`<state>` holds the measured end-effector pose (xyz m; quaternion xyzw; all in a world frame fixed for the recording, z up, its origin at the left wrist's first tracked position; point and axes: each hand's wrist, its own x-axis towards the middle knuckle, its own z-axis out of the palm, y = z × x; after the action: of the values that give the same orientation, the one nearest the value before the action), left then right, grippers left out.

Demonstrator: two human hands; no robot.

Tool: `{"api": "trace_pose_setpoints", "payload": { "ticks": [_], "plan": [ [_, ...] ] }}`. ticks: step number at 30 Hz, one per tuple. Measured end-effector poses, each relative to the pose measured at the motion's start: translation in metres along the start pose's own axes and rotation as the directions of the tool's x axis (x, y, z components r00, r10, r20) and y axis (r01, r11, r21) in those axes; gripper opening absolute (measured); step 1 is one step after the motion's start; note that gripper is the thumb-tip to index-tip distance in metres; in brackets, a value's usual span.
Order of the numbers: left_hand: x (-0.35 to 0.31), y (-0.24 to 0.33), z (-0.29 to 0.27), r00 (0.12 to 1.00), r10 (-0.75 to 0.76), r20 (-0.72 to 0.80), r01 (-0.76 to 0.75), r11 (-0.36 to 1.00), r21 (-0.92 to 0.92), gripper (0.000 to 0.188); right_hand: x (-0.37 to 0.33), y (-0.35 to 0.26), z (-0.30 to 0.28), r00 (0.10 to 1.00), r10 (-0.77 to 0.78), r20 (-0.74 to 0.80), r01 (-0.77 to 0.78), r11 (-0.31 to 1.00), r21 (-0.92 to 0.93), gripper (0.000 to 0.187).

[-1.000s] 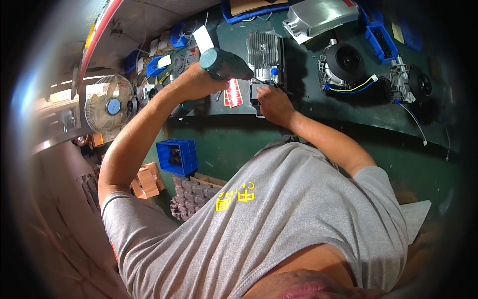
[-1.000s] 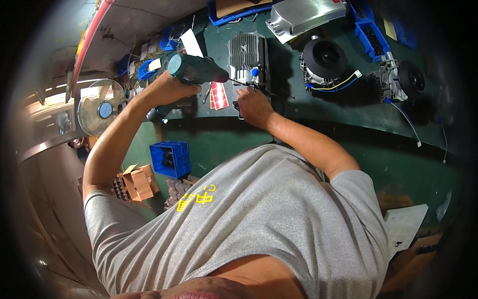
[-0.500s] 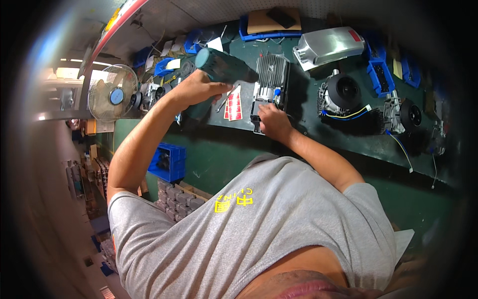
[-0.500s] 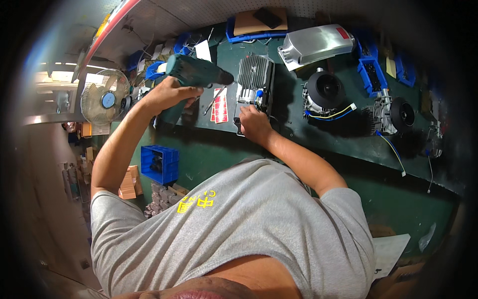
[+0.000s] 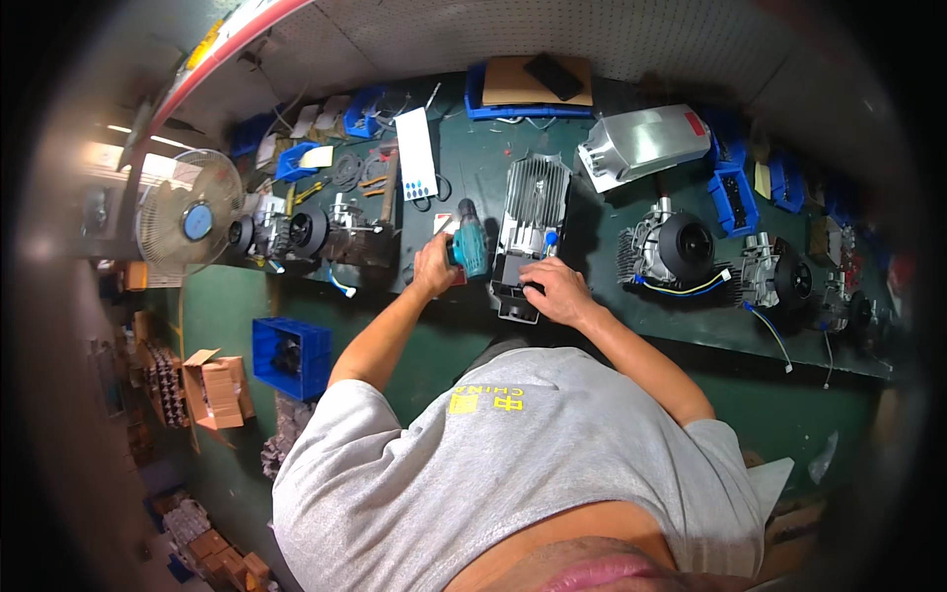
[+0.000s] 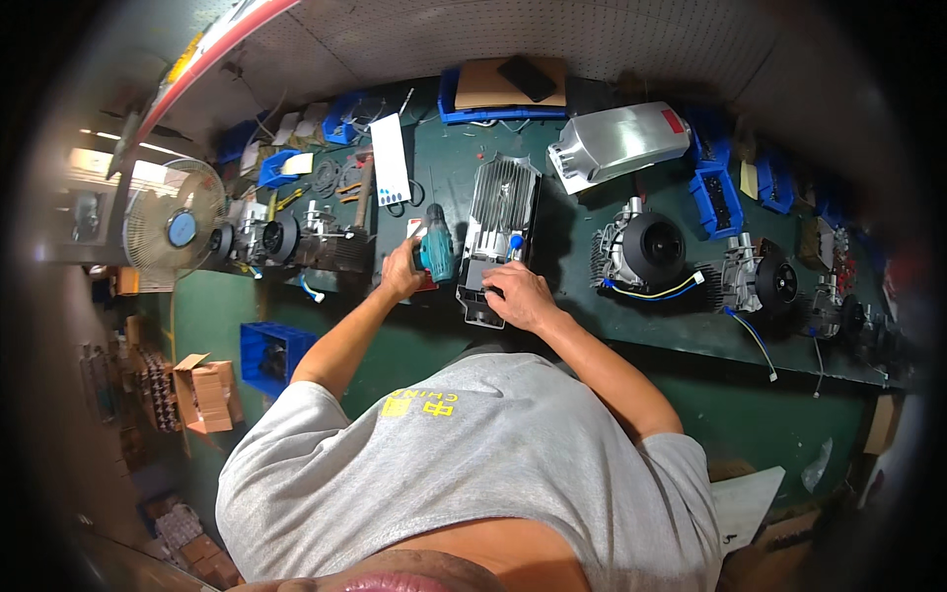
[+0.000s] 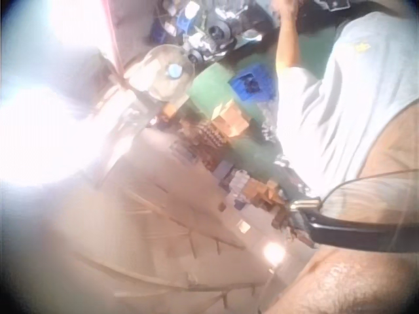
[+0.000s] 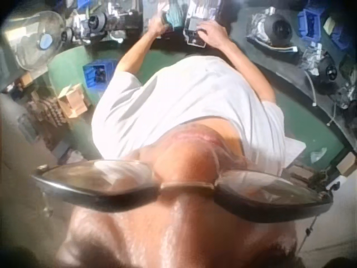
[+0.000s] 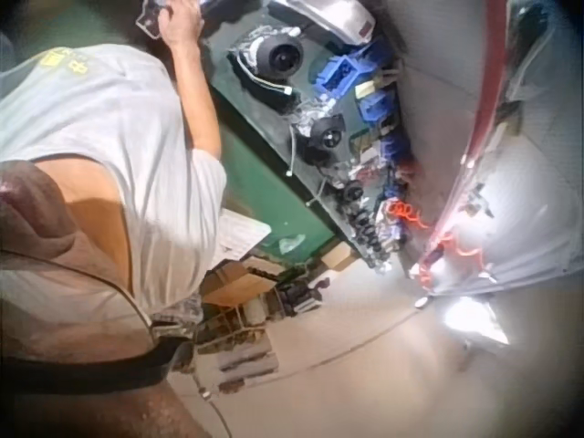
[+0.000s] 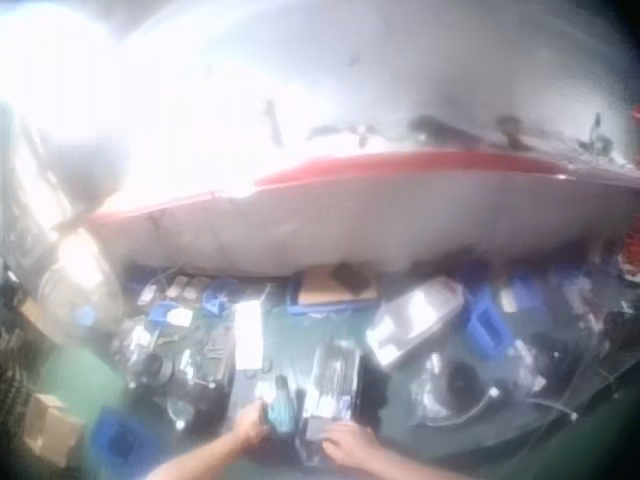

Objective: The person assembles an electronic device on a workbench. They connect wires to a motor, attach a black plastic housing, and use a power drill to secure screws. The person also handles a silver metal casing and places it on the device.

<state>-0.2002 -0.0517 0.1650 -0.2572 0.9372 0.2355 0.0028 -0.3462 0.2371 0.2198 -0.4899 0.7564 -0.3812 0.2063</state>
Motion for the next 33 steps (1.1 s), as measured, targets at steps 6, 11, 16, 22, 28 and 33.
{"api": "trace_pose_setpoints", "payload": {
  "ticks": [6,11,16,22,28,33],
  "plan": [
    [0.023,-0.032,0.058,0.986,-0.15,0.072,0.143,0.985,0.097,0.076,0.005,0.006,-0.002,0.949,0.287,-0.132,-0.198,0.865,0.461,0.019],
    [0.047,-0.031,0.065,0.969,-0.085,-0.231,0.055,0.989,-0.134,0.052,-0.001,0.009,0.003,0.796,0.589,-0.139,-0.408,0.693,0.595,0.019],
    [0.164,0.002,0.058,0.933,0.119,-0.34,-0.196,0.96,-0.199,0.033,0.0,-0.005,0.009,0.681,0.718,-0.144,-0.458,0.571,0.681,0.02],
    [0.283,0.025,0.08,0.979,0.184,-0.086,-0.191,0.979,-0.076,0.034,-0.009,-0.014,0.015,0.623,0.768,-0.145,-0.518,0.545,0.66,0.02],
    [0.314,0.013,0.102,0.972,0.227,0.06,-0.23,0.972,0.054,0.017,-0.012,-0.024,0.016,0.579,0.769,-0.271,-0.475,0.588,0.654,0.019],
    [0.28,0.013,0.093,0.974,0.05,-0.223,-0.129,0.926,-0.355,0.017,-0.006,-0.02,0.01,0.599,0.743,-0.299,-0.438,0.617,0.654,0.019]
  ]
}}
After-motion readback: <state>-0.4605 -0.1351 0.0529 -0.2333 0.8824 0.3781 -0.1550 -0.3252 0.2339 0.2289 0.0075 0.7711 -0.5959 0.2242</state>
